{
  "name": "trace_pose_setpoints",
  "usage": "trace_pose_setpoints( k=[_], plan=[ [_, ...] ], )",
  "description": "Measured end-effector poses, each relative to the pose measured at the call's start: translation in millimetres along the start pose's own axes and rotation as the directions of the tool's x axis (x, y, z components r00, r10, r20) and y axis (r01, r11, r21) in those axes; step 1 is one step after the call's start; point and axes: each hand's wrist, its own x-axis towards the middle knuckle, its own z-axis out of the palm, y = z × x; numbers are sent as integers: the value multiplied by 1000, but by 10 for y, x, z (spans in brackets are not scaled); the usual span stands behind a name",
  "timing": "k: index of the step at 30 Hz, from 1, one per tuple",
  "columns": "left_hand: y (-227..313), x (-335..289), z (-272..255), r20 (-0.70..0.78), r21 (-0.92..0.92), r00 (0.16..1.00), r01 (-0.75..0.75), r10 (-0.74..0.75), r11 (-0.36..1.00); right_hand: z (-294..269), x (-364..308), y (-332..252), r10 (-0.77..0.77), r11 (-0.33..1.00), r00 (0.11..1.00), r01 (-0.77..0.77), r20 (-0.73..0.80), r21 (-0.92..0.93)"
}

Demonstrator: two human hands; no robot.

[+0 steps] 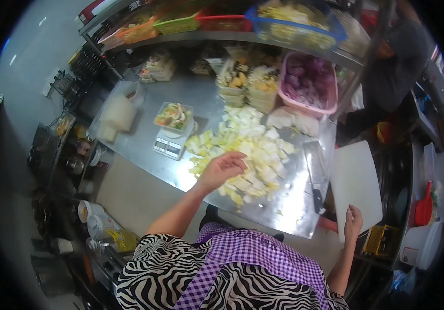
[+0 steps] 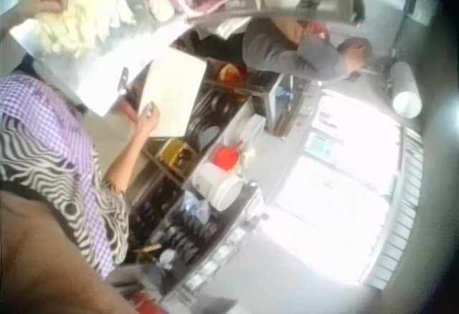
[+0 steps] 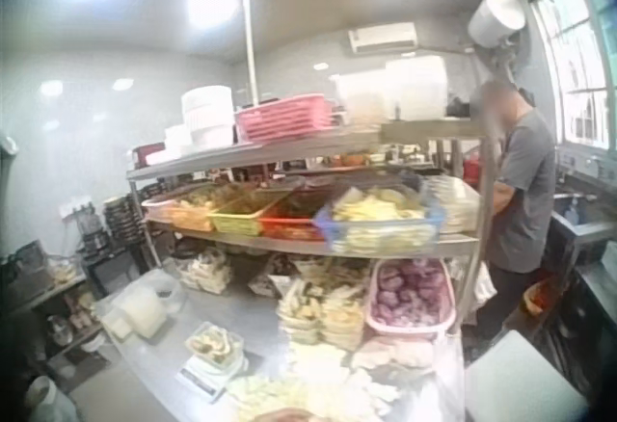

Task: The person assembles salads by hand in a commercial kitchen. They place chopped vegetables and other ingredients into clear plastic containers on a digital scale, then hand the filled containers to a coworker. The process is repeated for multiple containers.

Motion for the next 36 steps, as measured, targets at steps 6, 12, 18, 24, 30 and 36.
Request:
trace_pose_setpoints(
  k=[6, 12, 18, 24, 30, 36],
  plan=[
    [216, -11, -1918, -381, 121, 886, -237, 266, 964, 1035, -183, -1644, -68, 994, 997, 66, 27, 92],
    [617, 538, -2621, 249, 929, 782, -360, 571, 89, 1617, 455, -3771, -428, 901, 898, 433, 96, -29],
    [231, 803, -3071, 412, 908, 859, -415, 306, -57, 1037, 1376, -4594, -494, 863, 868, 482, -52, -153],
    [149, 691, -3059, 359, 910, 840, -412, 406, 48, 943, 2071, -4088, -327, 886, 942, 334, 77, -323],
    [175, 663, -3050, 292, 939, 881, -338, 373, 64, 1766, 2790, -3142, -273, 795, 952, 305, 140, -525],
    [423, 700, -2980, 101, 939, 868, -245, 486, 242, 2383, 3633, -1949, -5, 675, 926, 282, 378, -682]
  ],
)
